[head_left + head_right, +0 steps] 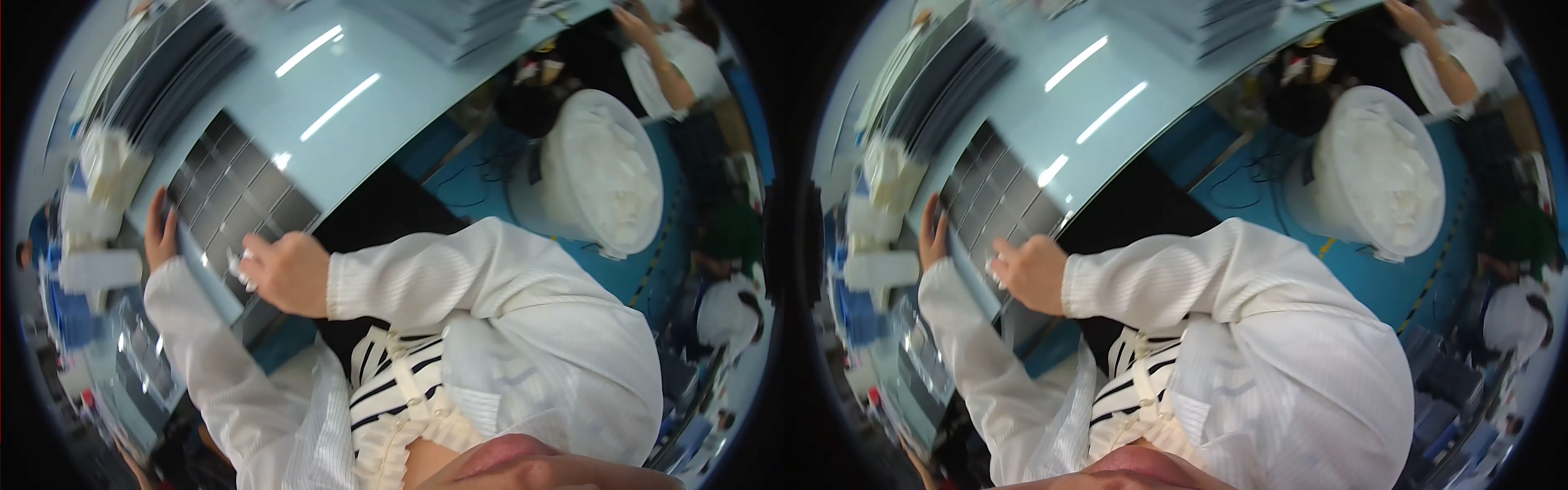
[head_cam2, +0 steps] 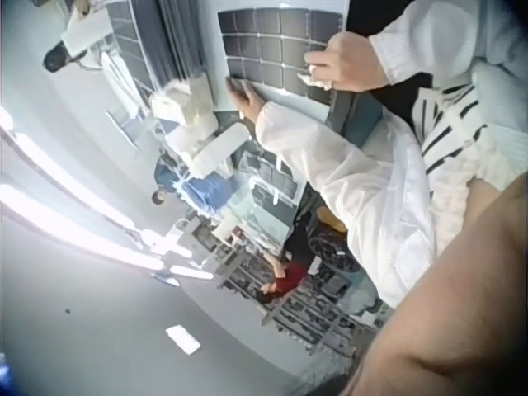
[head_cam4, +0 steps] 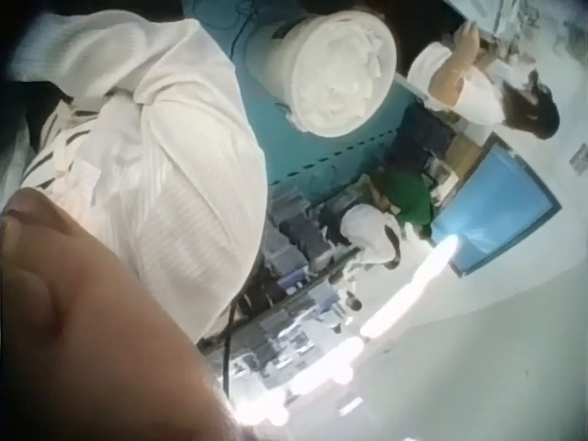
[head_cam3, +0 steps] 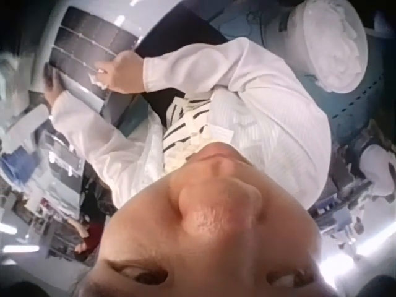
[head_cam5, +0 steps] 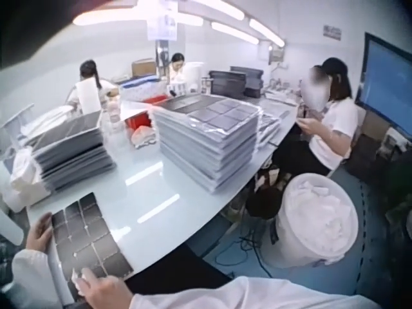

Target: Inspecting, wiping, and packaging grid-patterned film sheets at a workstation.

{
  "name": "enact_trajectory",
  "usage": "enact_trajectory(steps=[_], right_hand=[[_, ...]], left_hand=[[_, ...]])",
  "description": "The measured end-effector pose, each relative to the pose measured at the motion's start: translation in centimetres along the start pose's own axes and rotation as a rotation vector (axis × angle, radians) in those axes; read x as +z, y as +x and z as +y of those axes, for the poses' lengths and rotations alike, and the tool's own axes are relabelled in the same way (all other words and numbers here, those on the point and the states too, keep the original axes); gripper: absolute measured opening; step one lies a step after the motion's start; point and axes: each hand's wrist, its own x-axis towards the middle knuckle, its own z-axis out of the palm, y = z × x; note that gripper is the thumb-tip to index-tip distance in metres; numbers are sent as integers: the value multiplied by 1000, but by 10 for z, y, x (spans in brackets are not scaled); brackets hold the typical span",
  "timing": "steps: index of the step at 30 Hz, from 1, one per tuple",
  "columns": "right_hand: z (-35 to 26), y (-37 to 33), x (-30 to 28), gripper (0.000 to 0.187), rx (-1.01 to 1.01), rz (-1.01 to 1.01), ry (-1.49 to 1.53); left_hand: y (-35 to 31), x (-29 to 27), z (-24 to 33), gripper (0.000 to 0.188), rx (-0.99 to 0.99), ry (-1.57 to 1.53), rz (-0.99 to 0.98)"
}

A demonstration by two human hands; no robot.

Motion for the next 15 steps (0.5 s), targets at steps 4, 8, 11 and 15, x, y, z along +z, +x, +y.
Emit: enact_trajectory(steps=[4,8,11,15], right_hand=[[39,-3,-24,17,113,7,-9],[57,-8,-47,20,246,15,-103],[37,-10,-31,21,115,59,-151],[15,-12,-6,19,23,46,-43]], left_hand=[[-2,3,2,47,-13,-38,-20],[-3,6,8,47,-37,-21,-4],[-4,5,11,47,-65,14,10],[-1,7,10,47,-48,33,-2]])
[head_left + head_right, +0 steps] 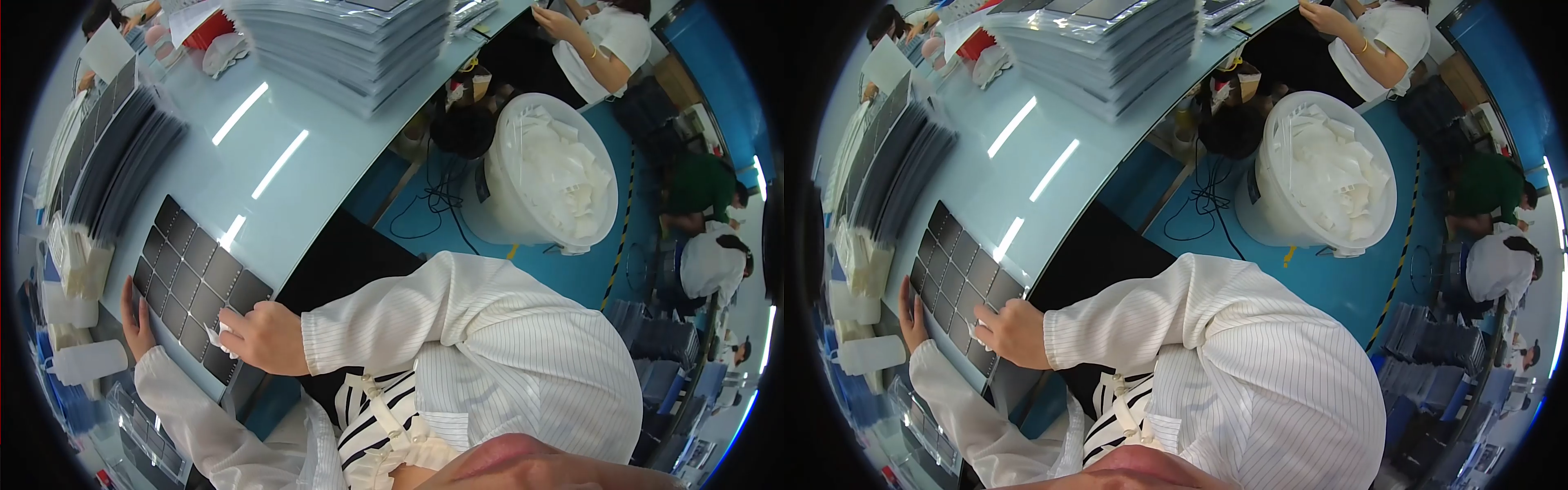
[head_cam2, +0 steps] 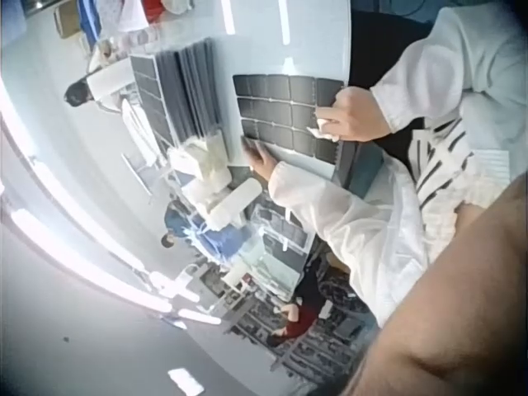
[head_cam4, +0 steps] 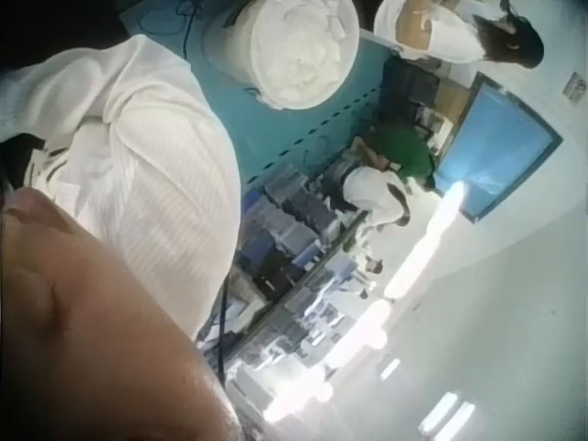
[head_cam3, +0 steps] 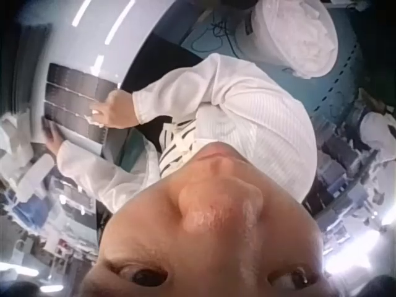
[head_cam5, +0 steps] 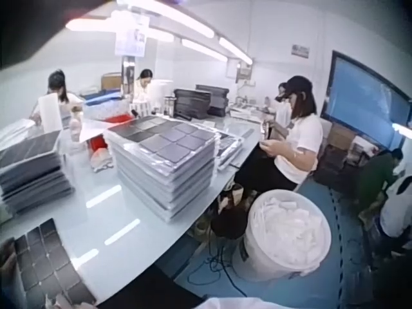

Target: Inspecting, wiping, and packaging grid-patterned film sheets at a workstation.

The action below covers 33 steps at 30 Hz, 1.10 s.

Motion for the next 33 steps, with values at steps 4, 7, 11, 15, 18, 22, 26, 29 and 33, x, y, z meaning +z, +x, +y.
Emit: enact_trajectory(steps=[4,7,11,15,18,22,26,29,33], right_hand=[[27,8,-16,19,47,23,4],[51,14,-34,19,144,60,-35],[37,11,-19,18,127,49,-80],[2,8,0,17,-23,28,83],[3,10,3,17,-41,-69,83],[29,15,-5,16,6,-73,-27],[50,24,-18,17,170,-24,-87],[31,20,-7,18,97,-76,-157],[-3,15,15,19,-73,-73,35]], left_hand=[[-4,-3,5,47,-17,1,17],[-3,-1,4,48,-21,10,14],[-3,0,11,48,-21,25,18],[-3,-1,14,48,-17,-34,9],[-3,1,16,47,-7,34,16],[-4,5,14,47,-37,4,19],[-6,0,17,47,-38,-12,22],[-5,1,21,47,-47,24,23],[-5,4,25,46,-38,3,29]])
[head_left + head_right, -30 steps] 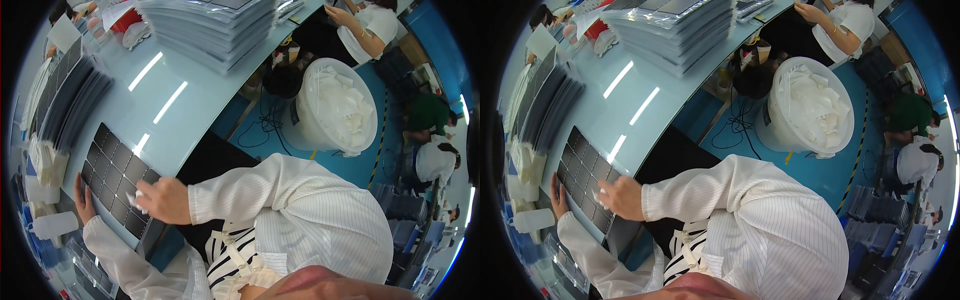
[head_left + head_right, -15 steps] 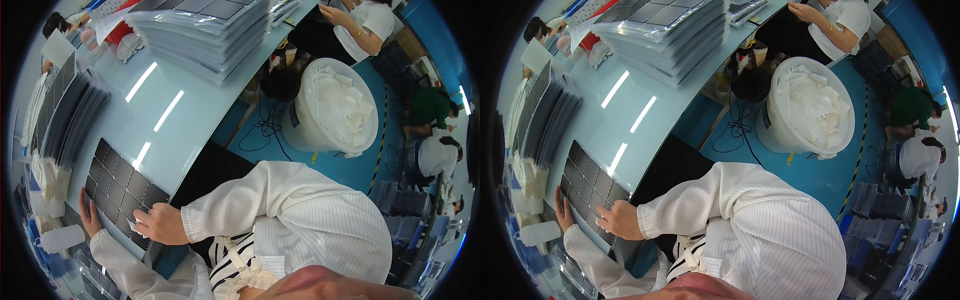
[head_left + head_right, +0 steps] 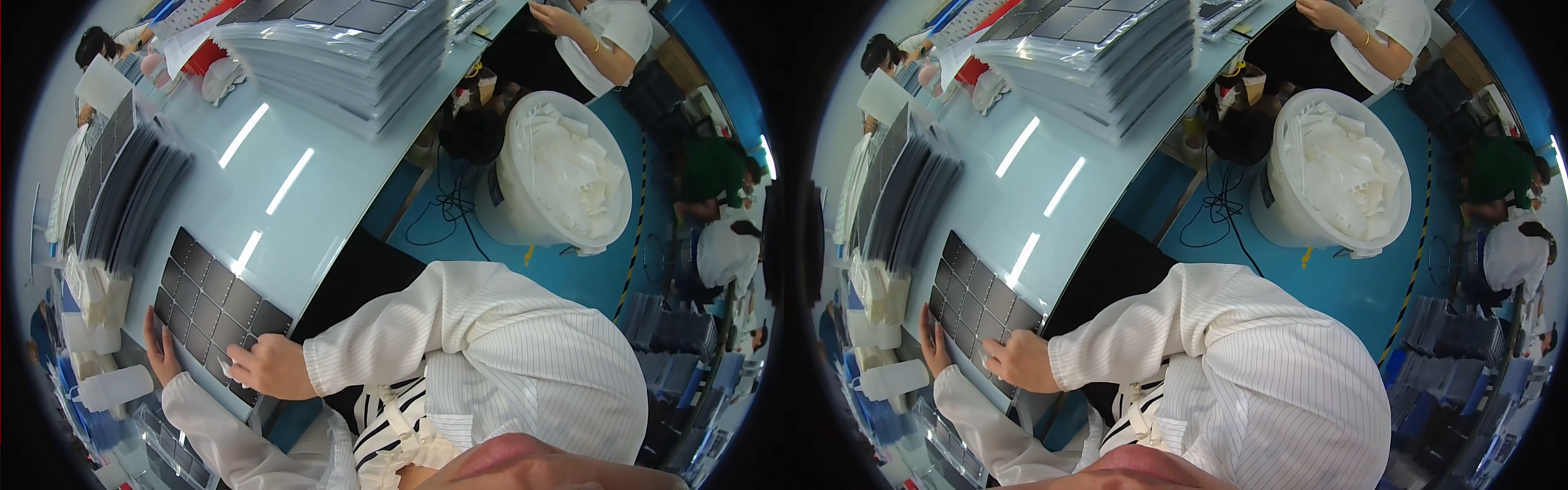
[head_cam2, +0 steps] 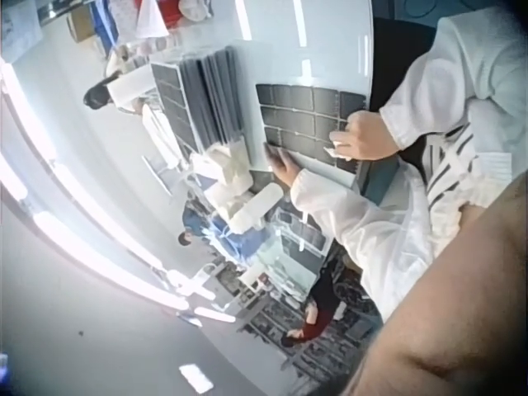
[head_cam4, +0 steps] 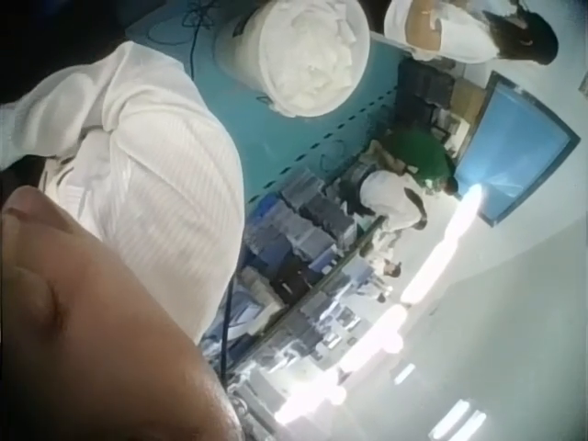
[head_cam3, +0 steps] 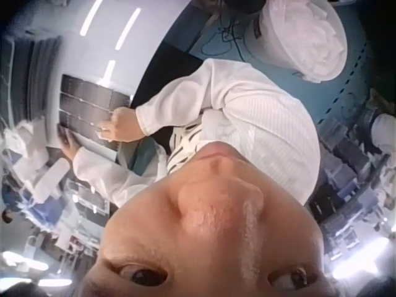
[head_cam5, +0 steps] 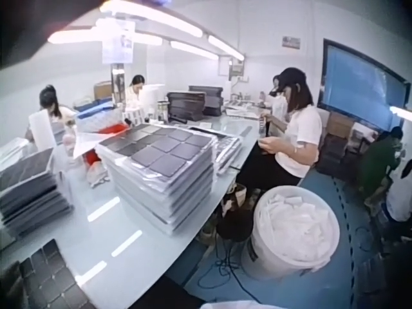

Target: Inspecting, wiping, and packaging grid-patterned film sheets at a workstation.

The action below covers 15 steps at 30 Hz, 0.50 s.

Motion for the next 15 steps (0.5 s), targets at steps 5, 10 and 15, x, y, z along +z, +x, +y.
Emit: enact_trajectory(steps=[5,10,15], right_hand=[[31,8,-21,17,73,-9,-21],[61,17,-30,15,284,-12,-126],[17,3,-10,21,64,-37,20]], left_hand=[[-1,1,-3,46,-11,-23,1],[-2,-3,-5,47,-27,14,10],[2,2,-8,47,15,-9,-2]])
